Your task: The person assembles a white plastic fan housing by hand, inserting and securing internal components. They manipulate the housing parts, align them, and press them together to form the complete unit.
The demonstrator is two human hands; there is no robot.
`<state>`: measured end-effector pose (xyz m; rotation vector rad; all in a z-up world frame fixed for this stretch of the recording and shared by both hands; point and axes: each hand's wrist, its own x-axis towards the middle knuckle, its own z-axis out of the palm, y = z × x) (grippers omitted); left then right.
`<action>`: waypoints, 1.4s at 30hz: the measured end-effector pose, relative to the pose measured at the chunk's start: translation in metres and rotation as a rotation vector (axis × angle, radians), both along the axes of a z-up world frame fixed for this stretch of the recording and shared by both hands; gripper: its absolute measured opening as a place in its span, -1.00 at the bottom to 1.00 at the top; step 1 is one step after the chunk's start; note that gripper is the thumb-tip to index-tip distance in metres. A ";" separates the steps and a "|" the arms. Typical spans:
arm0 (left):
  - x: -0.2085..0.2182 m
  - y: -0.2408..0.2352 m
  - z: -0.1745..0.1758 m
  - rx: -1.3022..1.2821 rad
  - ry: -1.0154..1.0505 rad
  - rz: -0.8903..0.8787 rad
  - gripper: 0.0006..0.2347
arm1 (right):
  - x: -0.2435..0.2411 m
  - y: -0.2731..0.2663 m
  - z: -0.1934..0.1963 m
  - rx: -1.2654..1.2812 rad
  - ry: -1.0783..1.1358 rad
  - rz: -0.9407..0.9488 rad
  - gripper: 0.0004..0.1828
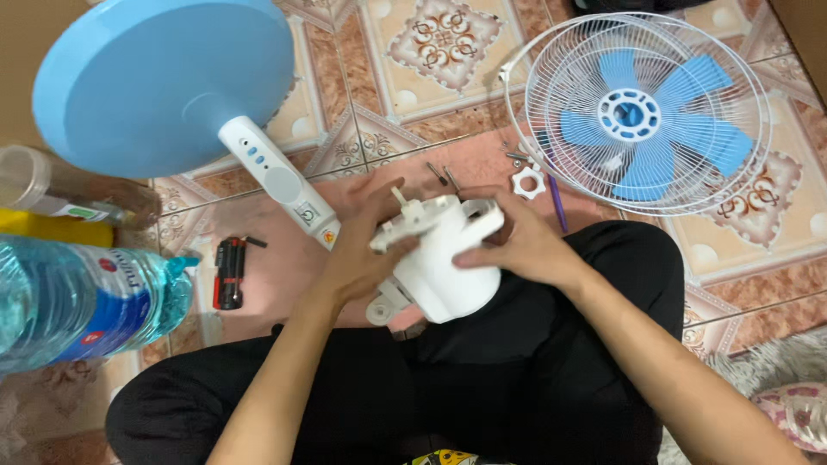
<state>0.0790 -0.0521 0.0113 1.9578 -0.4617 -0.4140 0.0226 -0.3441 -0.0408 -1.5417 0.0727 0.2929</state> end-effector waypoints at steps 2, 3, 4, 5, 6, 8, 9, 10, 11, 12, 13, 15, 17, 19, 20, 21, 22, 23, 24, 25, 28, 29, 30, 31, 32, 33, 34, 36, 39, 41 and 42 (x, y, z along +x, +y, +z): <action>0.002 0.000 0.006 0.032 0.059 0.037 -0.18 | 0.004 0.004 -0.002 0.086 0.023 -0.043 0.31; 0.004 0.000 0.010 0.061 0.119 0.067 -0.21 | 0.007 0.005 -0.002 0.170 0.049 -0.093 0.35; 0.005 0.003 0.007 0.057 0.113 0.075 -0.21 | 0.006 0.006 0.006 0.166 0.043 -0.084 0.35; 0.005 0.006 0.003 0.068 0.142 0.095 -0.18 | 0.006 0.008 0.013 0.142 0.052 -0.060 0.47; 0.005 0.011 -0.001 0.079 0.173 0.117 -0.14 | 0.006 0.011 0.020 0.119 0.061 -0.034 0.59; 0.004 0.012 0.021 0.094 0.186 0.124 -0.13 | 0.002 0.019 0.031 0.084 0.080 0.012 0.78; 0.002 0.013 0.031 0.111 0.206 0.121 -0.10 | -0.002 0.023 0.036 0.051 0.104 0.048 0.97; 0.003 0.014 0.035 0.110 0.208 0.134 -0.10 | -0.003 0.026 0.035 0.051 0.105 0.061 0.97; 0.004 0.015 0.039 0.065 0.221 0.137 -0.13 | -0.005 0.029 0.033 0.077 0.071 0.034 0.91; 0.006 0.016 0.043 0.018 0.232 0.138 -0.16 | -0.006 0.030 0.032 0.101 0.035 0.006 0.86; 0.007 0.018 0.044 0.015 0.232 0.148 -0.16 | -0.007 0.031 0.028 0.099 0.035 0.017 0.86; 0.011 0.022 0.046 -0.024 0.245 0.141 -0.17 | -0.010 0.032 0.021 0.121 0.040 0.000 0.78; 0.016 0.023 0.032 -0.042 0.253 0.132 -0.15 | -0.007 0.029 0.015 0.119 0.017 0.013 0.80; 0.018 0.020 0.026 -0.064 0.268 0.114 -0.14 | -0.008 0.024 0.013 0.112 -0.002 0.018 0.81; 0.019 0.019 0.029 -0.078 0.284 0.115 -0.13 | -0.008 0.022 0.015 0.104 -0.008 0.030 0.82; 0.020 0.018 0.031 -0.093 0.301 0.116 -0.13 | -0.008 0.021 0.016 0.096 -0.014 0.042 0.82; 0.020 0.019 0.037 -0.094 0.300 0.119 -0.13 | -0.007 0.021 0.019 0.095 -0.015 0.044 0.82; 0.019 0.019 0.043 -0.052 0.280 0.090 -0.11 | -0.006 0.020 0.022 0.067 -0.008 0.050 0.83; 0.019 0.019 0.049 -0.008 0.260 0.061 -0.10 | -0.006 0.021 0.025 0.041 0.000 0.054 0.83; 0.019 0.020 0.051 -0.008 0.260 0.062 -0.10 | -0.006 0.020 0.022 0.041 0.000 0.056 0.83; 0.019 0.018 0.056 0.033 0.224 0.028 -0.11 | -0.006 0.017 0.014 0.045 -0.001 0.038 0.85; 0.018 0.018 0.056 0.012 0.240 0.017 -0.10 | -0.007 0.016 0.011 0.046 -0.003 0.014 0.85; 0.017 0.018 0.057 -0.006 0.256 0.006 -0.08 | -0.008 0.015 0.008 0.048 -0.005 -0.010 0.86; 0.016 0.020 0.066 -0.005 0.255 0.006 -0.08 | -0.009 0.018 0.013 0.049 -0.005 -0.010 0.86; 0.014 0.021 0.075 0.027 0.254 -0.061 0.02 | -0.010 0.021 0.018 0.014 -0.016 -0.018 0.86; 0.013 0.022 0.085 0.058 0.253 -0.127 0.12 | -0.012 0.023 0.023 -0.021 -0.027 -0.026 0.86; 0.012 0.023 0.079 0.060 0.251 -0.131 0.12 | -0.013 0.026 0.034 -0.020 -0.028 -0.030 0.86; 0.009 0.025 0.067 0.112 0.282 -0.118 0.25 | -0.017 0.031 0.056 -0.159 -0.075 -0.017 0.95; 0.004 0.020 0.064 0.126 0.255 -0.106 0.33 | -0.024 0.047 0.068 -0.277 -0.088 0.048 0.97; -0.001 0.019 0.030 0.016 0.156 -0.054 0.25 | -0.024 0.050 0.067 -0.336 -0.106 0.067 0.98; -0.004 0.017 0.012 -0.101 0.061 -0.005 0.17 | -0.026 0.050 0.067 -0.403 -0.118 0.086 0.99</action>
